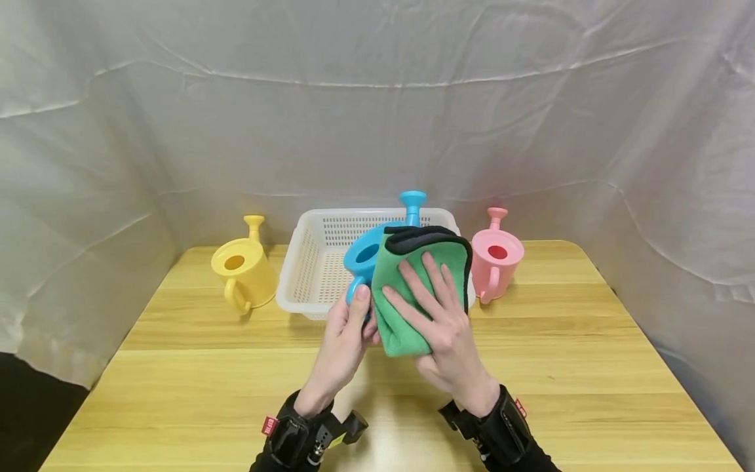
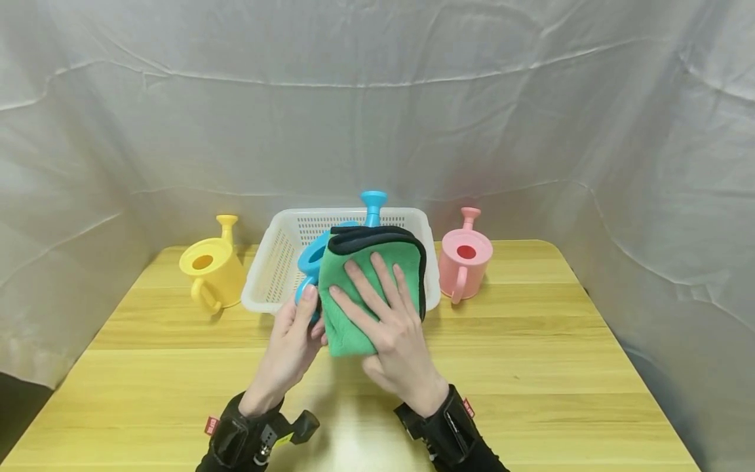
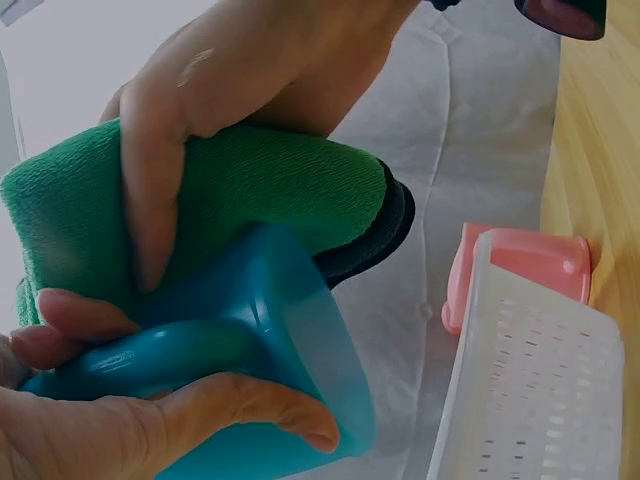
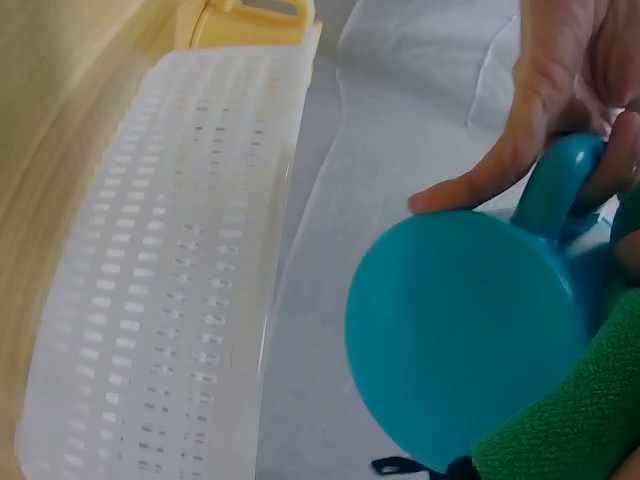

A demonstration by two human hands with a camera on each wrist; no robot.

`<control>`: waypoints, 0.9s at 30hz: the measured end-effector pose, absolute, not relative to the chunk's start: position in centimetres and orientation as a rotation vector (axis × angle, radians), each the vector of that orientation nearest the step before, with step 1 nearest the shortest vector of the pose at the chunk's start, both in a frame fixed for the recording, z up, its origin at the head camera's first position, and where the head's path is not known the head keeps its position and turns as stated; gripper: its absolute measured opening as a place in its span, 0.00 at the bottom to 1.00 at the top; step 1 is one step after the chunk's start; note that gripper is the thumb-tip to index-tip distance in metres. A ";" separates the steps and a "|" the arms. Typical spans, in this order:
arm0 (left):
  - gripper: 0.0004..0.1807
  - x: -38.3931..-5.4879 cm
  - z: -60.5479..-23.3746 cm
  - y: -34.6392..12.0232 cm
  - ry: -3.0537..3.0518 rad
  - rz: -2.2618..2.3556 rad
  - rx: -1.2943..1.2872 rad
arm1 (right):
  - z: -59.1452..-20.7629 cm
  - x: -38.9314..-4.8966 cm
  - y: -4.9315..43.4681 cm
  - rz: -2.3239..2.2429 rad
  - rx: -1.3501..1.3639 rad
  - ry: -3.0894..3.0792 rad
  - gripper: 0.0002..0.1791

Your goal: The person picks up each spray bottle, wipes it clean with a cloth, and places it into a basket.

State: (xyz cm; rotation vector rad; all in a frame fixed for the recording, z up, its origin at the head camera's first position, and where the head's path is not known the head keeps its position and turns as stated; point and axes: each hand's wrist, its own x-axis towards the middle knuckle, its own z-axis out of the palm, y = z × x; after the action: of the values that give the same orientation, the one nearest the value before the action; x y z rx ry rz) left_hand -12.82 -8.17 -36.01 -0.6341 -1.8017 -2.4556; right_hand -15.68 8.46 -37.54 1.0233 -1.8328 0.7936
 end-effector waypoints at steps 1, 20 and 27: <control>0.18 -12.9 -36.0 -8.2 -1.778 -2.475 -0.621 | -37.6 -15.8 8.4 0.820 1.012 -1.840 0.45; 0.20 -13.0 -35.7 -9.4 -1.492 -2.751 -0.644 | -36.4 -17.0 13.2 0.997 1.447 -1.925 0.41; 0.18 -12.9 -35.7 -9.0 -1.572 -2.716 -0.668 | -36.8 -16.5 11.3 0.821 1.303 -1.856 0.40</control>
State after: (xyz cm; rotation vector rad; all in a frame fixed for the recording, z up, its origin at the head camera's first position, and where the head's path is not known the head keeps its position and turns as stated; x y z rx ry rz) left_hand -12.91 -8.97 -35.72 -0.6680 -1.5721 -2.7155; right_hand -16.49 11.26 -36.84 1.3029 -1.8561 0.8215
